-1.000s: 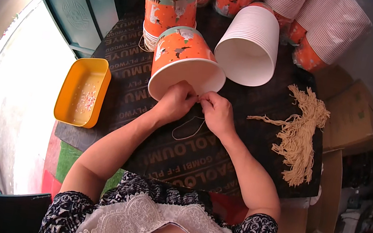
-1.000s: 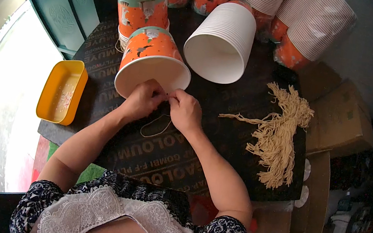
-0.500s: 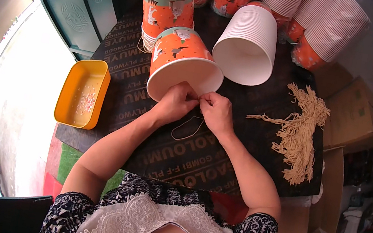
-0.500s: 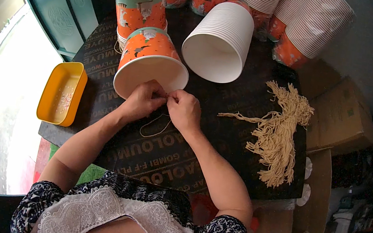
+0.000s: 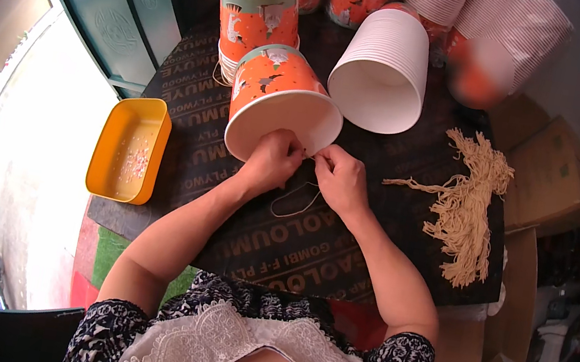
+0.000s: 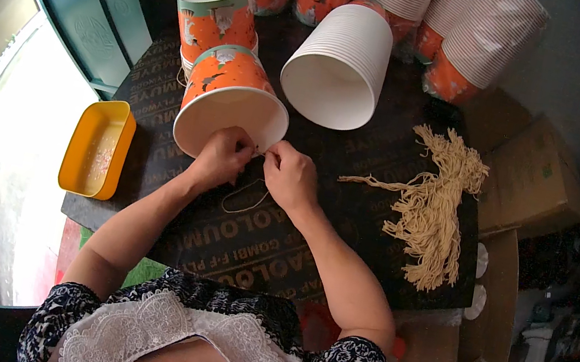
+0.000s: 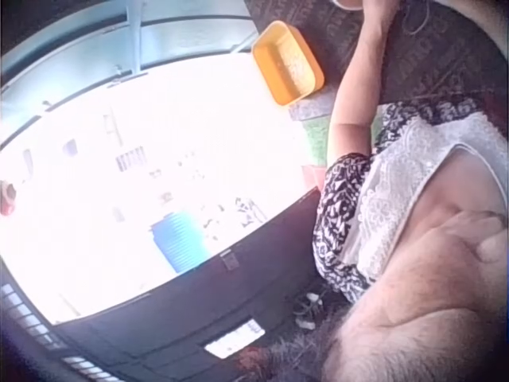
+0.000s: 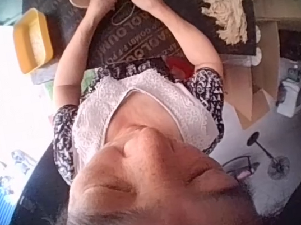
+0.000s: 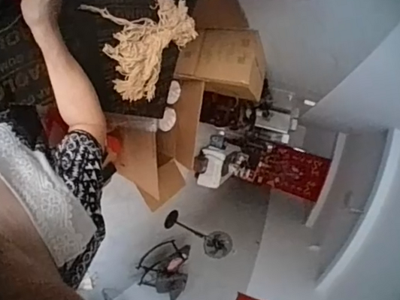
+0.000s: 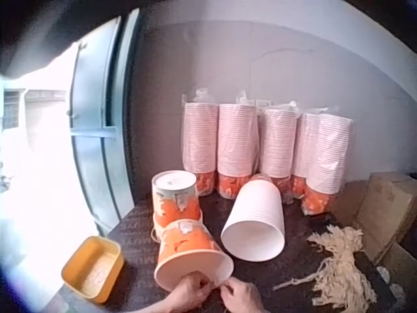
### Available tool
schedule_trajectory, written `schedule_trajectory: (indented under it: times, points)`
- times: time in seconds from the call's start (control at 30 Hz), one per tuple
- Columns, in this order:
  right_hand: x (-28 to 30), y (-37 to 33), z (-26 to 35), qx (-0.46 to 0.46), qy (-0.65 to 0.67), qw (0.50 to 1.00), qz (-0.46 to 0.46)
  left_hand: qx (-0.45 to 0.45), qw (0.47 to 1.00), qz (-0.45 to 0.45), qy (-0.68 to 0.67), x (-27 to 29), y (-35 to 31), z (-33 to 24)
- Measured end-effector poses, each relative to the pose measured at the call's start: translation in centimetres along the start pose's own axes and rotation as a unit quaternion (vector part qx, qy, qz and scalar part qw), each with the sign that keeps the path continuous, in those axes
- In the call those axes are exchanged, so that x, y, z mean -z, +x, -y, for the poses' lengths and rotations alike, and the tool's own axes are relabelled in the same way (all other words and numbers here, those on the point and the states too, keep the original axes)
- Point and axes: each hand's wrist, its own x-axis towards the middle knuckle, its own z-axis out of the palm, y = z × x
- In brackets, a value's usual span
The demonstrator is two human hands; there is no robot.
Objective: Threading elastic strings through pre-punched holes in decorative paper cups.
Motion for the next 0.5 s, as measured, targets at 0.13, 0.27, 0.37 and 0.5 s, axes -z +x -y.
schedule_trajectory:
  times: [0.13,0.27,0.37,0.5]
  points:
    - [0.2,-0.2,0.2,-0.003,-0.015,1.000,-0.001,-0.003,1.000,-0.025,-0.012,-0.2,0.1,0.1]
    - [0.2,-0.4,0.1,0.030,-0.046,0.998,0.002,-0.028,0.999,-0.039,0.009,-0.4,0.2,0.4]
    - [0.3,-0.5,0.1,0.044,-0.064,0.997,0.010,-0.030,0.998,-0.047,0.031,-0.5,0.5,0.4]
    - [0.5,-0.7,0.1,0.061,-0.094,0.993,0.038,-0.105,0.979,-0.114,0.133,-0.7,1.1,2.1]
